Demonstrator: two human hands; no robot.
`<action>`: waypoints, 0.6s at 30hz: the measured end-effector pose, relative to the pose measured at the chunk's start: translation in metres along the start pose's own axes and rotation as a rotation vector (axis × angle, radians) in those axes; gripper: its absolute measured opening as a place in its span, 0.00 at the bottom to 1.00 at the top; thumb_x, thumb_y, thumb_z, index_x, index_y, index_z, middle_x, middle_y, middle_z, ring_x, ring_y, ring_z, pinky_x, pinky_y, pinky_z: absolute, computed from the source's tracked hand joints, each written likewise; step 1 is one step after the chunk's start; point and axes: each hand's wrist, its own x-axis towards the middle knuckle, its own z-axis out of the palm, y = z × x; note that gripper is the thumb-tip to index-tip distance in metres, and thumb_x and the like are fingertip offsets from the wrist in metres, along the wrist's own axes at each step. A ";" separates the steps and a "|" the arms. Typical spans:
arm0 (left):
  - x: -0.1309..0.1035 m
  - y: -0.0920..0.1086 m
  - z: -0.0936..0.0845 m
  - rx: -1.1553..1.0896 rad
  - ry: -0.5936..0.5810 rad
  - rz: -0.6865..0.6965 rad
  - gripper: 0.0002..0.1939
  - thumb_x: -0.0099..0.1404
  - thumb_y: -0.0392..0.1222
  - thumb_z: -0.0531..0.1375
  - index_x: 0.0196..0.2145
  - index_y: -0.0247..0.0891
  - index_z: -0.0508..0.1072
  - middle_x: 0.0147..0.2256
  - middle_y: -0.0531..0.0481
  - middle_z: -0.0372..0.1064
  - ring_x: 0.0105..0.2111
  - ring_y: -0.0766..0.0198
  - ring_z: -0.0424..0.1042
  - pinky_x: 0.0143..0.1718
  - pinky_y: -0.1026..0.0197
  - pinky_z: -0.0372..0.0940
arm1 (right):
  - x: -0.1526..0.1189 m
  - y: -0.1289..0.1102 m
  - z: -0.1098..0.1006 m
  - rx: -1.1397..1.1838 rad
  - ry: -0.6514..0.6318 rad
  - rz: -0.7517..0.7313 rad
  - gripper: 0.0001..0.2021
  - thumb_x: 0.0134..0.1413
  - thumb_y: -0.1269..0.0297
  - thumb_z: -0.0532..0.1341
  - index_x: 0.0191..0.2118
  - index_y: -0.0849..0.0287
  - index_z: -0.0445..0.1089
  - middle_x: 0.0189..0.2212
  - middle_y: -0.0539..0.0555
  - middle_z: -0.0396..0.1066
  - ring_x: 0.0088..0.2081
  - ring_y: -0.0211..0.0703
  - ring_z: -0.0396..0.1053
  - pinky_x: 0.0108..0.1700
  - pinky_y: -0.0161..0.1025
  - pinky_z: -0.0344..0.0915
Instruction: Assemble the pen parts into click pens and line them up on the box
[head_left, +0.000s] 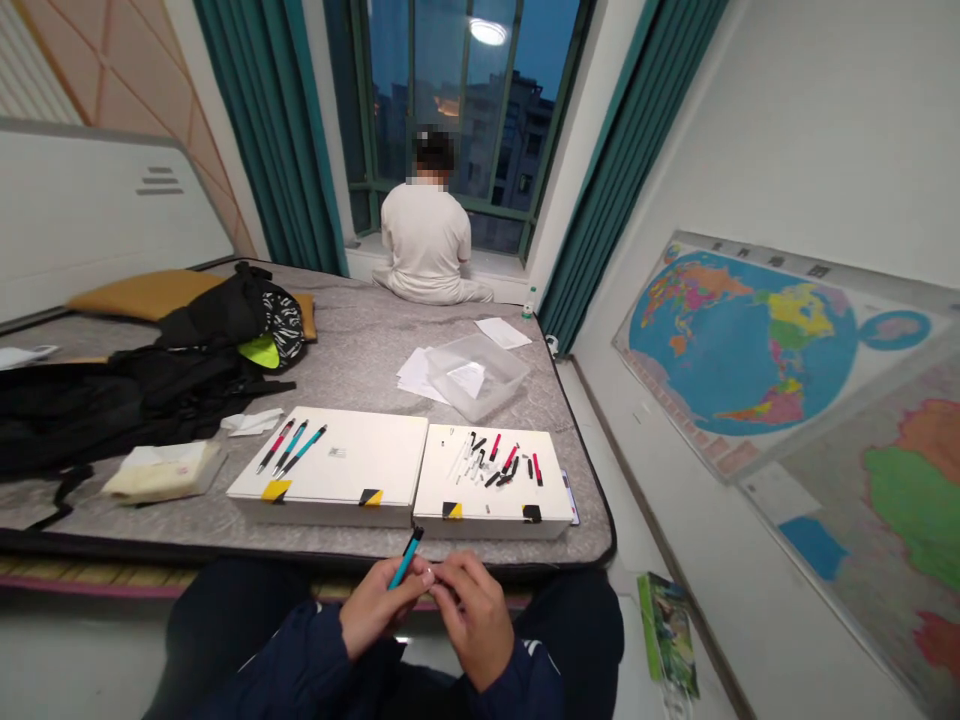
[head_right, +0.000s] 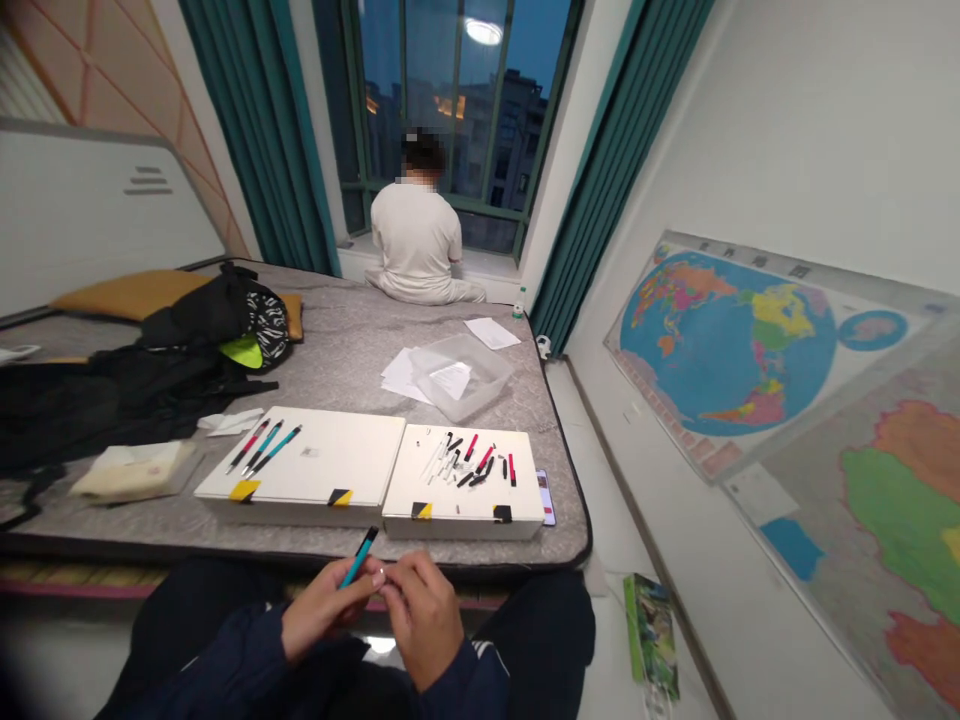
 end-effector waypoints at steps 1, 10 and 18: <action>-0.005 0.001 0.003 0.007 -0.015 0.003 0.27 0.51 0.69 0.64 0.29 0.41 0.67 0.11 0.66 0.47 0.12 0.72 0.42 0.15 0.67 0.39 | -0.003 -0.003 -0.003 0.002 -0.009 0.002 0.09 0.61 0.71 0.58 0.43 0.56 0.75 0.35 0.55 0.70 0.36 0.44 0.71 0.40 0.38 0.69; -0.030 0.001 0.013 0.081 -0.090 0.136 0.30 0.59 0.70 0.56 0.36 0.38 0.69 0.15 0.60 0.57 0.14 0.70 0.48 0.17 0.65 0.45 | -0.019 -0.018 -0.029 0.174 0.121 0.063 0.08 0.62 0.69 0.58 0.39 0.58 0.76 0.35 0.55 0.71 0.37 0.43 0.71 0.38 0.37 0.69; -0.049 0.011 0.019 0.492 -0.037 0.437 0.23 0.71 0.57 0.49 0.32 0.36 0.73 0.20 0.56 0.59 0.22 0.65 0.59 0.25 0.64 0.53 | -0.019 -0.024 -0.044 0.255 0.105 0.121 0.06 0.62 0.68 0.59 0.39 0.58 0.75 0.37 0.56 0.72 0.35 0.42 0.72 0.35 0.35 0.70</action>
